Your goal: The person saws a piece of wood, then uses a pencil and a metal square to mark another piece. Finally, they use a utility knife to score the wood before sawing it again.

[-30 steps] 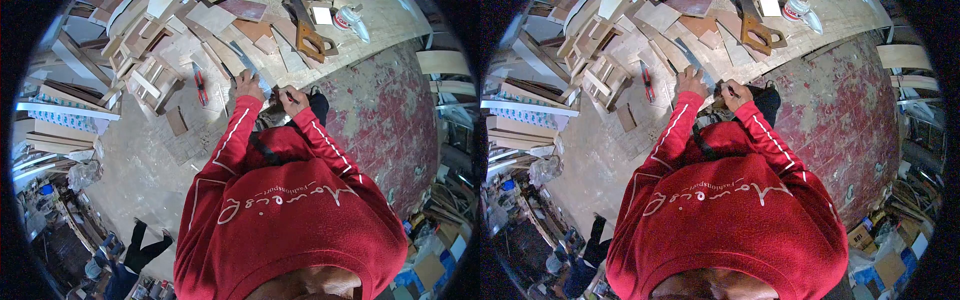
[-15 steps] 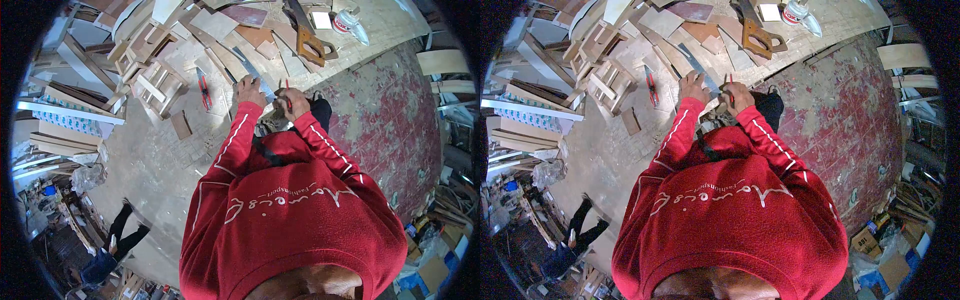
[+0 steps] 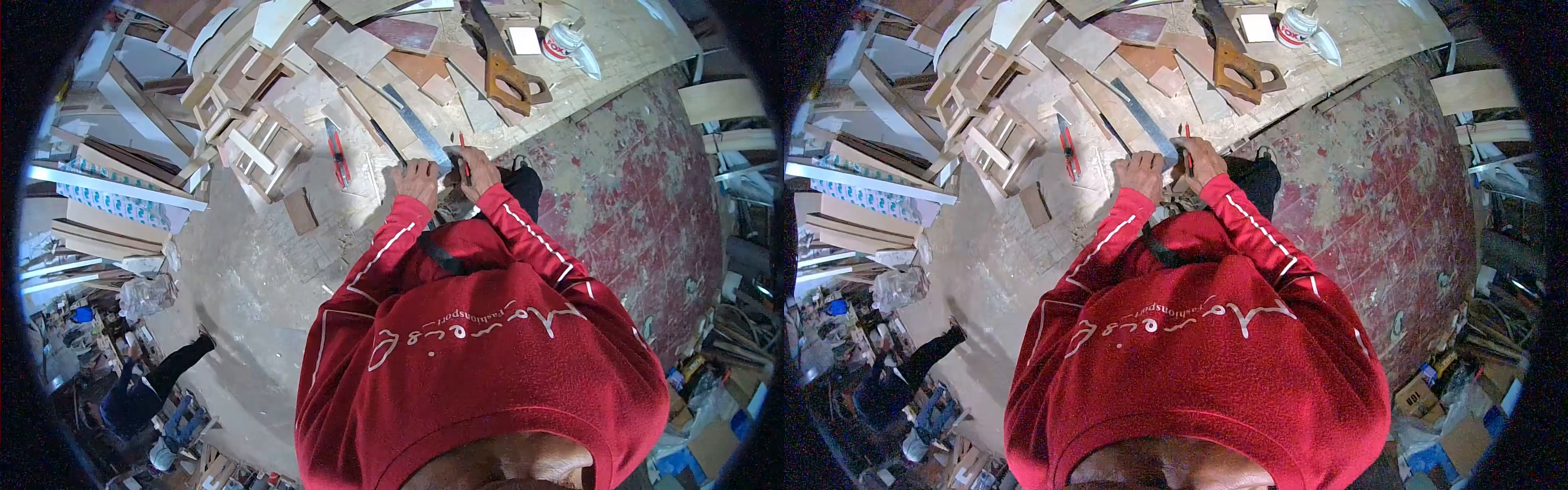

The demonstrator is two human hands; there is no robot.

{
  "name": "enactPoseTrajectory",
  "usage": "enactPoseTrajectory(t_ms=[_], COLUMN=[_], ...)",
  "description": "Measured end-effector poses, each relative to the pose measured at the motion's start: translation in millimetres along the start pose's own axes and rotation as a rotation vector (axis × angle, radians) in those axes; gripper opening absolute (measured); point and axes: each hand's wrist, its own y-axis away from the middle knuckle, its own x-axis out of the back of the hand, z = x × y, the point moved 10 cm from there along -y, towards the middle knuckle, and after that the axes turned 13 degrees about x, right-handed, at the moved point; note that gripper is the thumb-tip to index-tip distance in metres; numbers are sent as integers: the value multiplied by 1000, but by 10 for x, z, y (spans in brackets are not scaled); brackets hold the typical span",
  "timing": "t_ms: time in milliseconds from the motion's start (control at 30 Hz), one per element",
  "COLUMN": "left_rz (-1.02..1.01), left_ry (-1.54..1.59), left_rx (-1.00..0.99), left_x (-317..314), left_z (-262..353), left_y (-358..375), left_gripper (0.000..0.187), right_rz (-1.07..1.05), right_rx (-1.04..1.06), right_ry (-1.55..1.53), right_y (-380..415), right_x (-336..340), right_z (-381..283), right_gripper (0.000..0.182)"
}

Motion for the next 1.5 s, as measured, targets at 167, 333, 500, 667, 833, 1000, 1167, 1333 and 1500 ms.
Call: enactPoseTrajectory(t_ms=[167,333,500,667,833,1000,1167,1333,1500], left_rz=[-128,-166,-286,171,-42,-353,-133,94,187], left_ry=[44,176,106,187,527,189,379,172,273], left_rx=[32,18,-9,-169,144,-47,-132,-112,27], left_x=[-55,-116,-634,-483,-21,-100,326,741,512], left_z=[-29,-96,-101,-38,-223,-81,-129,-398,-1058], left_y=[-6,-12,45,185,48,147,212,-142,-777], left_gripper=[38,41,37,32,34,45,48,45,40], right_rz=[134,52,-326,-685,-636,-190,163,174,165], right_rx=[-66,-183,-204,-203,-212,-134,-318,-462,-625], right_ry=[40,-45,-7,209,175,11,-276,-177,-233], right_y=[-152,-576,-1338,-1645,-1980,-2006,-1269,-549,-47], right_x=[192,184,-295,-1262,-1273,-525,230,415,264], right_z=[43,77,-391,-360,-367,6,688,894,849], right_gripper=[40,24,40,47,54,45,22,29,32])
